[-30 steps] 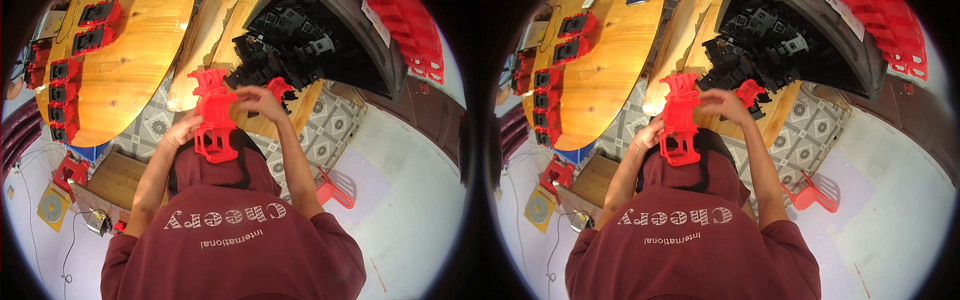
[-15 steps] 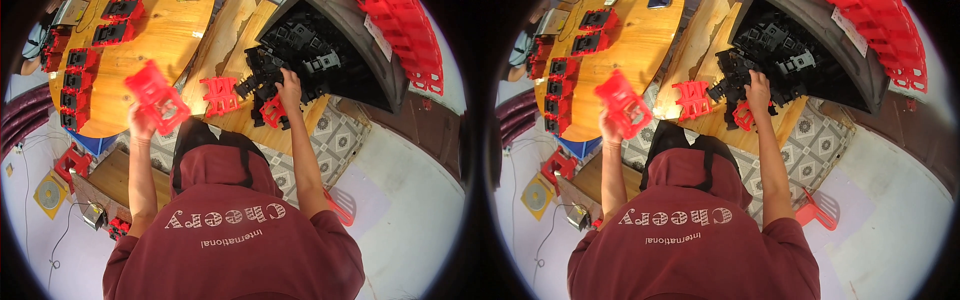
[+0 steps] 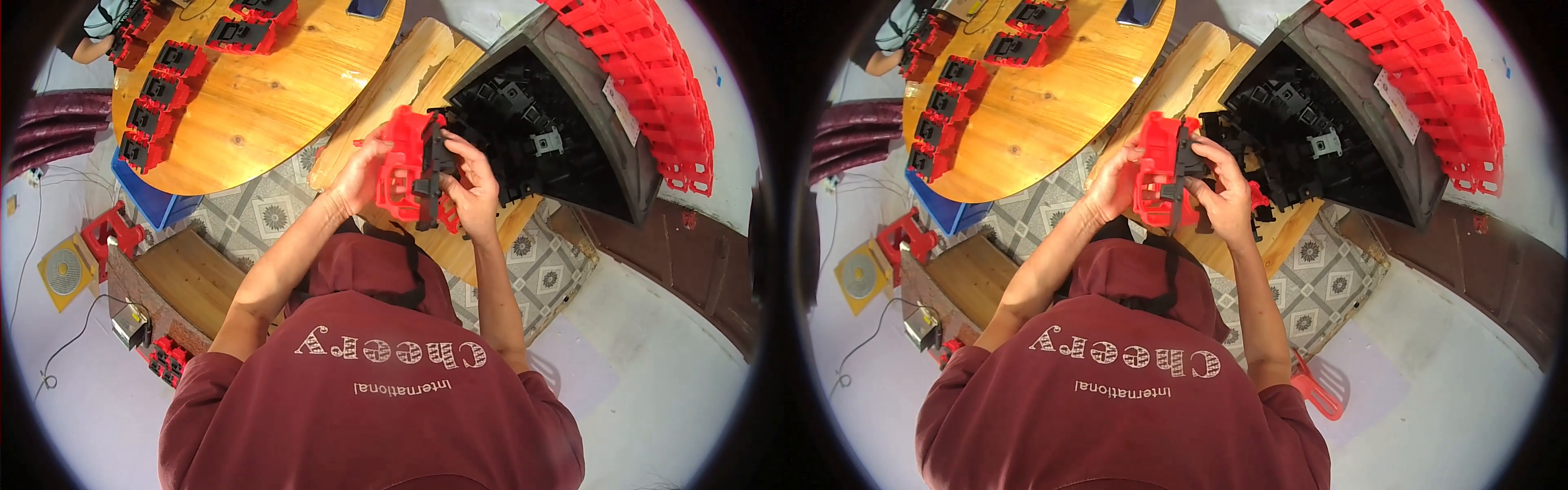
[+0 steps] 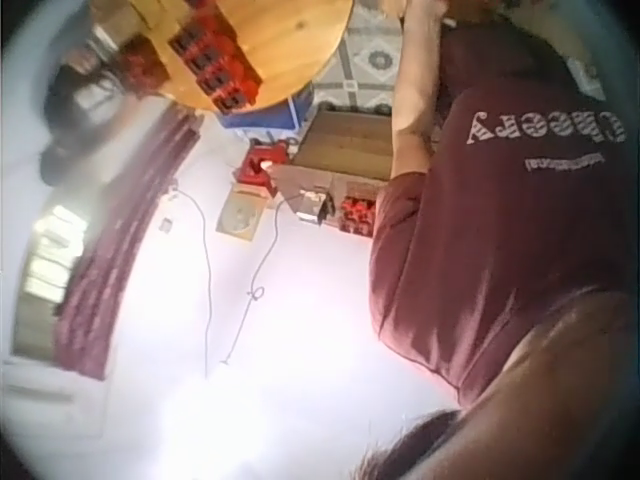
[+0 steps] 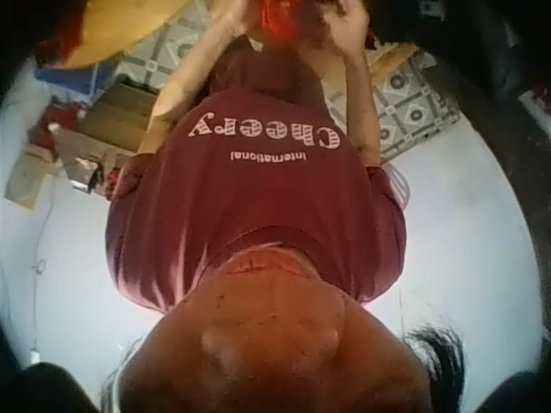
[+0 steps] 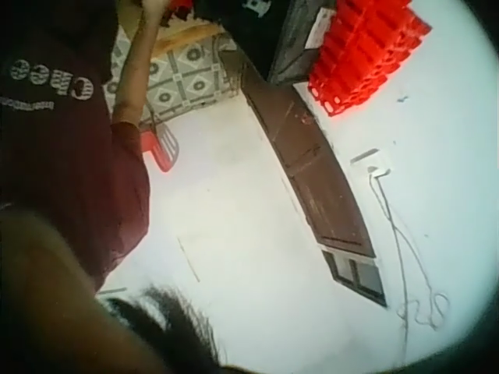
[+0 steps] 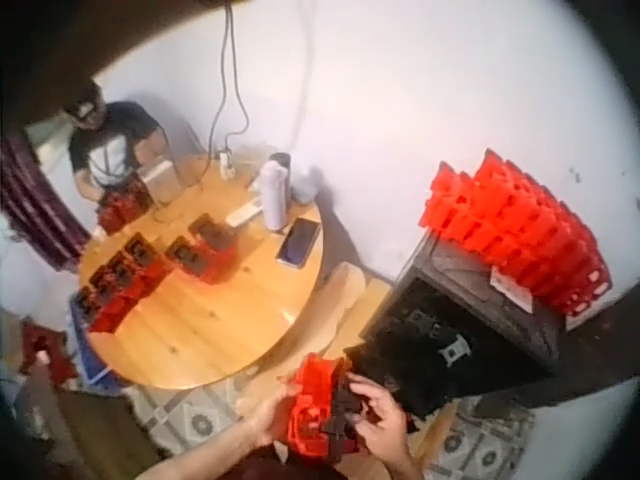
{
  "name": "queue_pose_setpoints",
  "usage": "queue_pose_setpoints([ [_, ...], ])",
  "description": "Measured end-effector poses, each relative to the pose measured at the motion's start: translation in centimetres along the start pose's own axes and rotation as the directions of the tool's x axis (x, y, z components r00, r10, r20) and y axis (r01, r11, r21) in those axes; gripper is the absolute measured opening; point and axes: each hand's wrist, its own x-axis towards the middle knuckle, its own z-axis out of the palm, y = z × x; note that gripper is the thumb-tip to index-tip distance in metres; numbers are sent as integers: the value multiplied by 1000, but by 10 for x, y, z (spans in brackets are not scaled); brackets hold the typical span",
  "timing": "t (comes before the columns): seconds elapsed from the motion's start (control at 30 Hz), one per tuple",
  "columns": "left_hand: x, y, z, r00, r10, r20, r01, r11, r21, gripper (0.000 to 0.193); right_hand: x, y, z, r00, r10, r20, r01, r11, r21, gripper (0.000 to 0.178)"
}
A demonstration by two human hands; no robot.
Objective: The person assembles red plastic parts and black plastic parts into assembled toys by hand on a table.
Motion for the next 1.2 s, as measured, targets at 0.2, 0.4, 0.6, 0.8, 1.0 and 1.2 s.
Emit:
queue_pose_setpoints([
  [0.2,-12,13,-3,996,62,57,-58,996,-66,62,19,-4,8,999,-45,-4,45,985,166,45],
  [0.4,-18,25,4,984,176,33,-169,972,-162,59,30,-39,5,956,-289,-46,237,857,-458,24],
  [0.6,-16,31,8,967,254,17,-254,960,120,65,41,-91,24,848,-184,498,513,520,-682,37],
  [0.8,-10,30,-15,945,300,-134,-307,951,-39,68,40,-80,4,858,-150,492,508,399,-764,27],
  [1.0,-26,29,13,775,597,-207,-628,762,-157,58,7,-20,7,917,198,-347,16,850,527,22],
  [1.2,-37,0,5,765,619,177,-641,758,120,68,39,-21,32,939,292,-181,28,462,886,23],
])
